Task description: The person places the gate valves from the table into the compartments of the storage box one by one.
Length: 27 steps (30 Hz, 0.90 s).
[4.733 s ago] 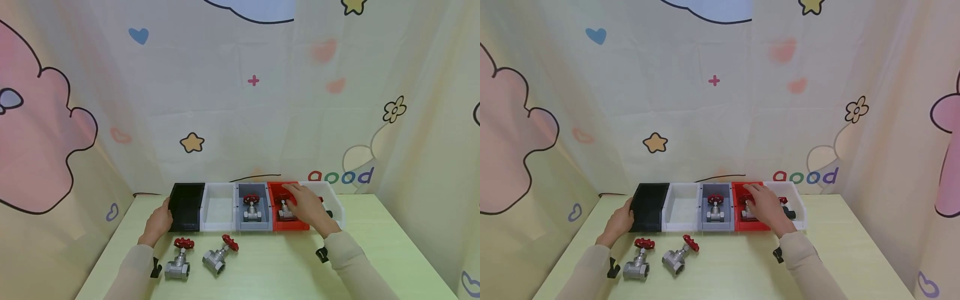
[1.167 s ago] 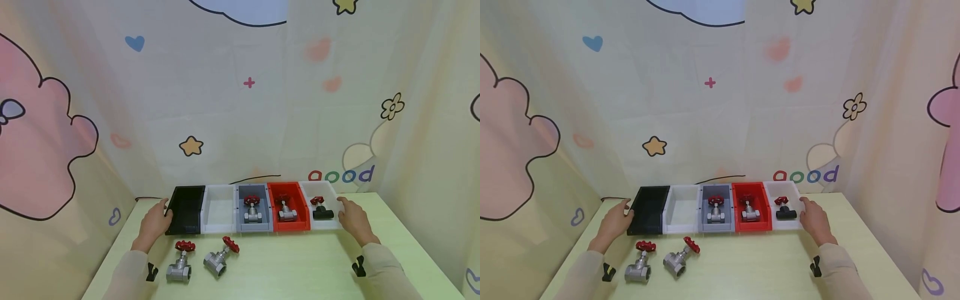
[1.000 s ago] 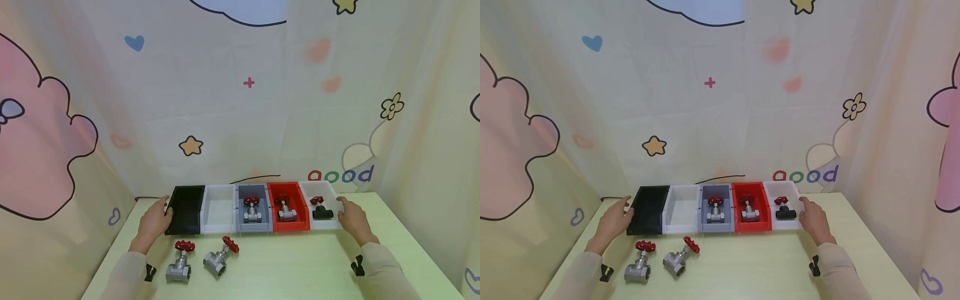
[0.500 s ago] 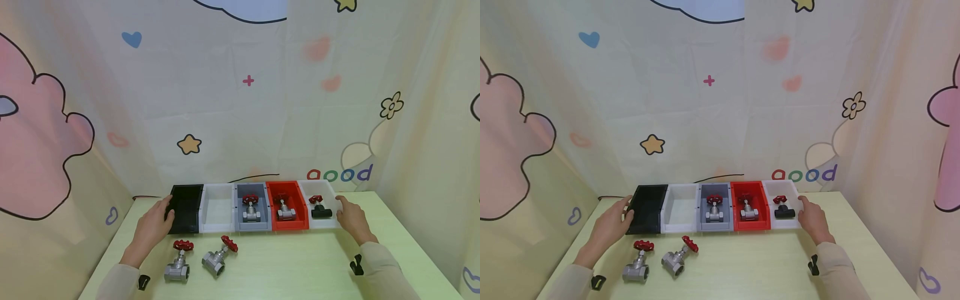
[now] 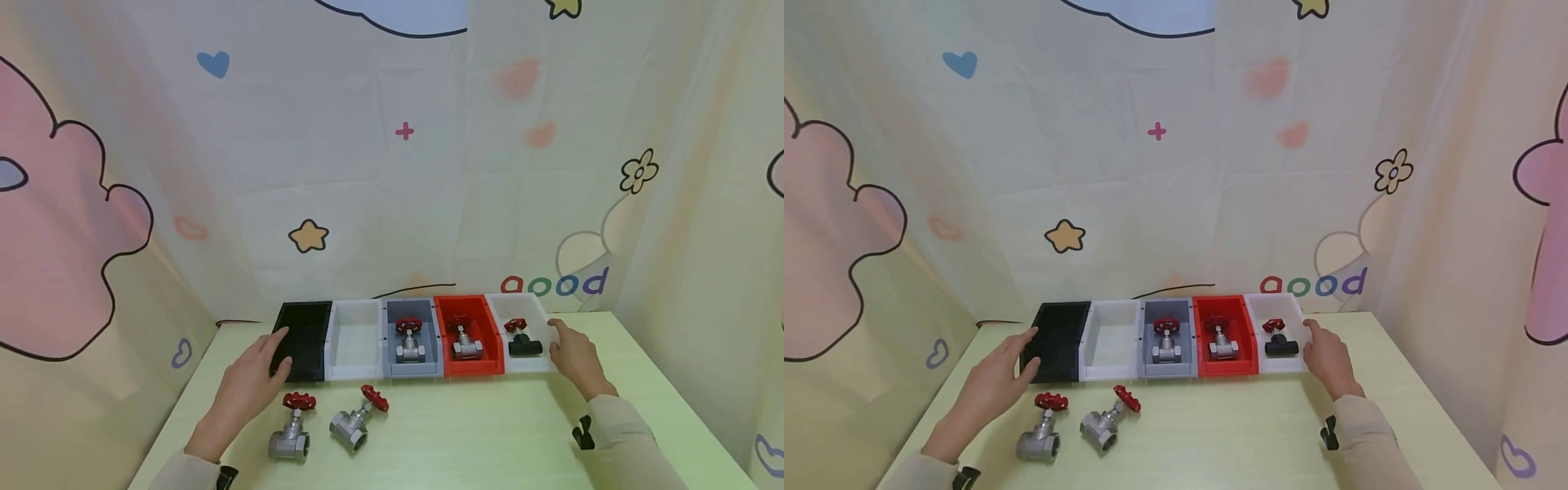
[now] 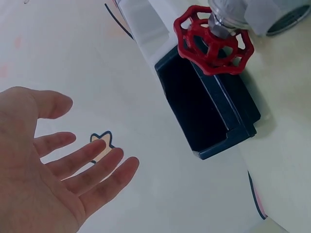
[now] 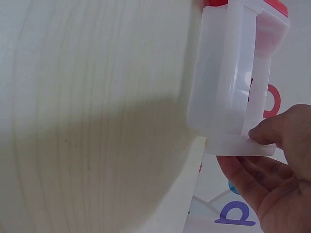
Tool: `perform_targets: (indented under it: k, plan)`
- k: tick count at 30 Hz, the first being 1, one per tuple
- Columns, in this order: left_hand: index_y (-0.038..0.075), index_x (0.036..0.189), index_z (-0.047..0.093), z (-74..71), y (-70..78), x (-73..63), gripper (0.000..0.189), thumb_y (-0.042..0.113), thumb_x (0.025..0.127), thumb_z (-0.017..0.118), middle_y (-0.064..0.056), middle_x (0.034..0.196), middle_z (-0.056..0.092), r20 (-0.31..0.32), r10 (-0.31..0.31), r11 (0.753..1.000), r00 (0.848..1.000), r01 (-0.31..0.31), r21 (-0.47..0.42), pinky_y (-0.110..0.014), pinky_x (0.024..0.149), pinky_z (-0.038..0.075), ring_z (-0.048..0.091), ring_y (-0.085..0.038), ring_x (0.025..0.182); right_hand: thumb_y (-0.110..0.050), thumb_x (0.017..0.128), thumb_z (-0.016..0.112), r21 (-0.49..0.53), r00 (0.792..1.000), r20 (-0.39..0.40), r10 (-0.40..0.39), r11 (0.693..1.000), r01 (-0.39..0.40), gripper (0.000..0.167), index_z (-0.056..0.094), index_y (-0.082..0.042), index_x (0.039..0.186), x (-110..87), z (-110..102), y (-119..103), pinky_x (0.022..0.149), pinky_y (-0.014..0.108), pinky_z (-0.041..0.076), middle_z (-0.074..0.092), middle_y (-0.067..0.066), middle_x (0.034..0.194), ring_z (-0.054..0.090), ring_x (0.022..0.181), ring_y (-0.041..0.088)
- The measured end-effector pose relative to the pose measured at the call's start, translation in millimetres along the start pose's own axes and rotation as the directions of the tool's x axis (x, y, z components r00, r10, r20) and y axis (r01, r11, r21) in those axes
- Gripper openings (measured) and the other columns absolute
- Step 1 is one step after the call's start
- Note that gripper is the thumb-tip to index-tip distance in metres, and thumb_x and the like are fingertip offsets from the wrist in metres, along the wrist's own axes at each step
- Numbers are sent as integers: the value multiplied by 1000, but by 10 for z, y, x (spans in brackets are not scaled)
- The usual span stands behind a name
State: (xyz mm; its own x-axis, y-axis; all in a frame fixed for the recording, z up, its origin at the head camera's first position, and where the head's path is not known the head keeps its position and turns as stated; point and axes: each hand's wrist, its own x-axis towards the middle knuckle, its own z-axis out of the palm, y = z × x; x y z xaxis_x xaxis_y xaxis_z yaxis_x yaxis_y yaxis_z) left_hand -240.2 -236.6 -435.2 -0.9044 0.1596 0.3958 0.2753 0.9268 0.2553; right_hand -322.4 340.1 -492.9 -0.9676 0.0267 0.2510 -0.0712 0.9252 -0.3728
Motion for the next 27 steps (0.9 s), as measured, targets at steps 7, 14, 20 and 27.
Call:
perform_targets:
  k: [7, 14, 20, 27]
  plan:
    - [11, 147, 44, -23, 44, -137, 62, 32, 93, 65, -17, 142, 51, 41, 47, 999, 998, -48, 21, -51, 83, 54, 49, -37, 129, -4, 91, 54, 9, 1000, 14, 6, 1000, -6, 45, 46, 4, 135, 2, 24, 15, 66, 50, 50, 60, 38, 117, 64, 87, 45]
    - [14, 146, 46, -61, 103, -270, 63, 33, 90, 68, -14, 143, 51, 39, 72, 997, 997, -73, 32, -51, 88, 53, 48, -34, 131, -5, 91, 56, 5, 1000, 2, 5, 1000, -5, 45, 46, 3, 135, 2, 36, 24, 72, 55, 51, 60, 38, 119, 64, 93, 48]
    - [17, 147, 47, -40, 162, -365, 67, 33, 87, 71, -10, 144, 50, 57, 101, 994, 993, -103, 31, -47, 89, 53, 50, -30, 130, -5, 91, 56, -10, 1000, 0, 5, 1000, -5, 45, 46, 3, 135, -2, 47, 41, 76, 58, 50, 60, 37, 119, 63, 95, 50]
    - [18, 146, 48, 27, 201, -377, 71, 36, 83, 75, -10, 143, 51, 106, 143, 988, 984, -148, 43, -52, 101, 45, 50, -31, 130, -7, 93, 55, -22, 999, 17, 29, 999, -29, 46, 45, 1, 137, 3, 31, 37, 76, 57, 51, 60, 36, 122, 64, 93, 47]
